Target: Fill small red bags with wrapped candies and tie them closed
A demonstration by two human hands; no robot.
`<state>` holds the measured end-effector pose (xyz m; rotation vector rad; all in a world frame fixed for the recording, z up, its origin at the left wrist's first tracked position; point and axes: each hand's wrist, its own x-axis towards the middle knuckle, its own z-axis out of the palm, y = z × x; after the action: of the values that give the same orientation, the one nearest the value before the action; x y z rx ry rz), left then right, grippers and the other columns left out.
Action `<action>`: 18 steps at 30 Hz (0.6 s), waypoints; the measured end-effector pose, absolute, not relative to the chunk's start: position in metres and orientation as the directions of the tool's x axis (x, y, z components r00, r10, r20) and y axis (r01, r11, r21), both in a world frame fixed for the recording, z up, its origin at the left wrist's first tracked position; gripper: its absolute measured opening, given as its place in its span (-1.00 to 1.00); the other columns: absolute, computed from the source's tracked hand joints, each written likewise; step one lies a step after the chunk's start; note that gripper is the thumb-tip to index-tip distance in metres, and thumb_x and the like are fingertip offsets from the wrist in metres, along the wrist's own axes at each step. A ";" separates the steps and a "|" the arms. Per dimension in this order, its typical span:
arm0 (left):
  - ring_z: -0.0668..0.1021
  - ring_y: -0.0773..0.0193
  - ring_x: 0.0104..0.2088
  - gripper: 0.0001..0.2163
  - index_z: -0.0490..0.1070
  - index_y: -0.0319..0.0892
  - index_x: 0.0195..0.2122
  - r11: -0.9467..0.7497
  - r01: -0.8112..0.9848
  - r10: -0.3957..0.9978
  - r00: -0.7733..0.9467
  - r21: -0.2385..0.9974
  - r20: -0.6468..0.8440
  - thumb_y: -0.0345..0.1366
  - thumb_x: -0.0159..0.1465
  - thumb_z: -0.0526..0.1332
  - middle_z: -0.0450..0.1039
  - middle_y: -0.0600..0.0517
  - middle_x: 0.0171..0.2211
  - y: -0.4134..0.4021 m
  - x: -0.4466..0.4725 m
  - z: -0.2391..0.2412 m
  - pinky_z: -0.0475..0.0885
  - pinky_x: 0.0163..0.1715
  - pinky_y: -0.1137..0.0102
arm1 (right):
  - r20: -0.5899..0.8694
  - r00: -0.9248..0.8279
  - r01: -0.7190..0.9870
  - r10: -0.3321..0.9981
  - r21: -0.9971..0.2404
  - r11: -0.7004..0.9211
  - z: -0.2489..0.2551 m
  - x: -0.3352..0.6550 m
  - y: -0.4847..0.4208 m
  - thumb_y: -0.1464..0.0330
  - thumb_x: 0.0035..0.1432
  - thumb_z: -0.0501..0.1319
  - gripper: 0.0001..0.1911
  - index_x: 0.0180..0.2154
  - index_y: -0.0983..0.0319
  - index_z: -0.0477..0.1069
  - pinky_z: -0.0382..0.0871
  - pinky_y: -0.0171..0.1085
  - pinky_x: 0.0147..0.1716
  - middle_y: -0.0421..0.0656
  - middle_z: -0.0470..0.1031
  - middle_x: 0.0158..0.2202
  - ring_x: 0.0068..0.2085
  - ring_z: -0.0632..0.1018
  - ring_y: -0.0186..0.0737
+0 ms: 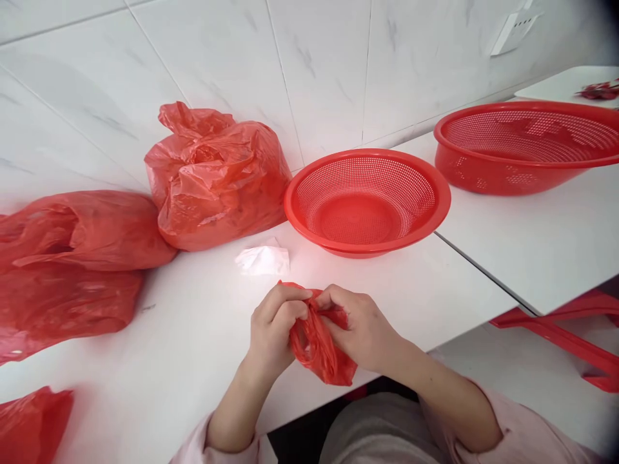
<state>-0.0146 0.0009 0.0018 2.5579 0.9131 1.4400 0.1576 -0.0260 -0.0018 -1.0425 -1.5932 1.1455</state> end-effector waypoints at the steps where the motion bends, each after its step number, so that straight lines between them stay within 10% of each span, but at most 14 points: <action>1: 0.52 0.34 -0.33 -0.81 0.30 -0.14 -0.36 -0.813 0.472 0.532 0.365 0.341 0.764 -0.60 0.19 0.17 0.45 0.03 -0.24 0.000 -0.014 0.000 0.40 -0.45 0.48 | 0.199 -0.247 0.138 0.948 -0.962 0.237 -0.001 0.157 -0.027 0.49 0.15 0.19 -0.87 -0.25 0.19 0.43 0.42 -0.33 -0.25 -0.24 0.57 -0.27 -0.28 0.56 -0.32; 7: 0.53 0.26 -0.24 -0.72 0.36 -0.07 -0.14 -0.708 0.436 0.682 0.221 0.555 0.697 -0.52 0.18 0.29 0.41 0.04 -0.23 -0.008 -0.017 0.001 0.48 -0.32 0.38 | 0.113 -0.419 -0.078 0.901 -0.993 0.088 0.006 0.168 -0.017 0.37 0.23 0.17 -0.89 -0.25 0.24 0.46 0.39 -0.29 -0.22 -0.19 0.52 -0.30 -0.27 0.51 -0.30; 12: 0.54 0.30 -0.36 -0.75 0.42 -0.07 -0.19 -0.687 0.539 0.706 0.335 0.487 0.624 -0.52 0.16 0.28 0.48 0.08 -0.34 -0.010 -0.025 0.013 0.42 -0.41 0.43 | 0.084 -0.458 -0.159 0.885 -0.987 0.011 0.010 0.175 -0.004 0.24 0.20 0.26 -0.78 -0.22 0.26 0.50 0.36 -0.28 -0.22 -0.15 0.52 -0.26 -0.26 0.48 -0.30; 18: 0.56 0.22 -0.24 -0.76 0.46 -0.05 -0.19 -0.716 0.457 0.696 0.410 0.528 0.590 -0.50 0.16 0.29 0.54 0.09 -0.33 -0.007 -0.030 0.028 0.41 0.05 0.16 | 0.032 -0.541 -0.200 0.841 -0.975 -0.091 0.018 0.177 -0.001 0.26 0.10 0.34 -0.79 -0.28 0.27 0.48 0.35 -0.31 -0.27 -0.19 0.48 -0.33 -0.32 0.45 -0.36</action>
<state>-0.0300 -0.0073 0.0284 2.3853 1.0051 1.2018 0.1767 -0.0010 0.0179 -0.7361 -1.4151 1.7343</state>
